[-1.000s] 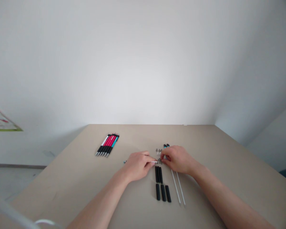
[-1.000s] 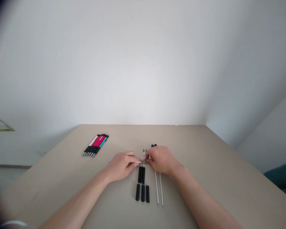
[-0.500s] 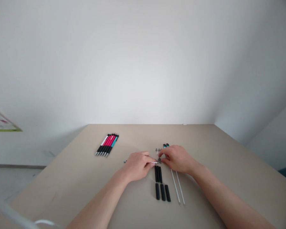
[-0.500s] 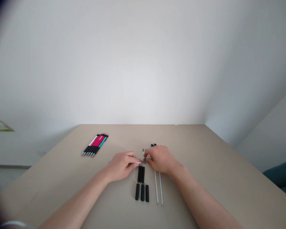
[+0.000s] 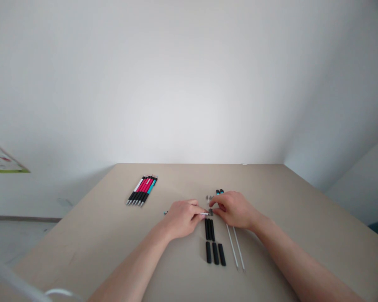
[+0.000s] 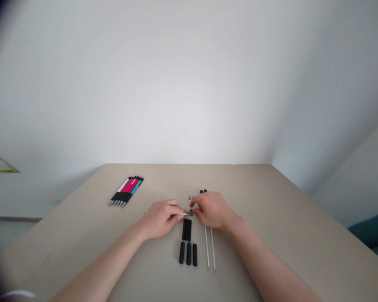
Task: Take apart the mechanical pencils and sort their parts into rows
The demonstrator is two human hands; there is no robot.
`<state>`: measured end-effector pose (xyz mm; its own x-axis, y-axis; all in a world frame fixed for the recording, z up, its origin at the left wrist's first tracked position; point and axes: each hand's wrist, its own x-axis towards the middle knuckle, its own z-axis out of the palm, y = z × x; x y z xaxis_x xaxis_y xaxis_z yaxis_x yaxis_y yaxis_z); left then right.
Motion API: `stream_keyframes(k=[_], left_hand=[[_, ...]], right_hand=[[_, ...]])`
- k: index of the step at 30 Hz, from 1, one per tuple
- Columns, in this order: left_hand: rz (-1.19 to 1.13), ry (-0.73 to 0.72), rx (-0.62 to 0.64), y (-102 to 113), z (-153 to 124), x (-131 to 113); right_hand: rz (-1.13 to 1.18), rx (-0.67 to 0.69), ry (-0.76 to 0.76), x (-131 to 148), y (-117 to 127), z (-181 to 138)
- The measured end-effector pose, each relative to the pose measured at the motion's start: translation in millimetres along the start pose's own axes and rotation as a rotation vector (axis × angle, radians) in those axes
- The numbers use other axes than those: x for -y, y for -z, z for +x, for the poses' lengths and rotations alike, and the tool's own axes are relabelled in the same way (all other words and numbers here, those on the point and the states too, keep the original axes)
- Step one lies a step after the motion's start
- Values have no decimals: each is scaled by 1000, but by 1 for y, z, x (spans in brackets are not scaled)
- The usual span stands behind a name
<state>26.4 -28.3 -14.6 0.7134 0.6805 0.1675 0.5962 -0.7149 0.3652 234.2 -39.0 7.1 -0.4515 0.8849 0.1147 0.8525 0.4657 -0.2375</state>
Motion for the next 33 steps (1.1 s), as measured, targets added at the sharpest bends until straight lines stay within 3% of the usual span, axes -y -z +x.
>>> stream_keyframes(k=[7, 11, 16, 24, 26, 29, 33], left_hand=[[18, -1, -39, -2, 1, -2], [-11, 26, -86, 2, 1, -2], [-10, 84, -173, 5, 2, -2], [-52, -8, -204, 3, 1, -5], [-141, 17, -287, 2, 1, -4], [-281, 56, -413, 2, 2, 1], [-380, 39, -510, 2, 2, 7]], right_hand=[[145, -76, 119, 13, -2, 0], [155, -124, 146, 8, 0, -1], [113, -159, 58, -6, 15, -6], [1, -123, 166, 17, 11, -5], [-31, -120, 70, 15, 14, -5], [-132, -88, -234, 4, 21, -6], [-234, 82, -486, -9, 26, -12]])
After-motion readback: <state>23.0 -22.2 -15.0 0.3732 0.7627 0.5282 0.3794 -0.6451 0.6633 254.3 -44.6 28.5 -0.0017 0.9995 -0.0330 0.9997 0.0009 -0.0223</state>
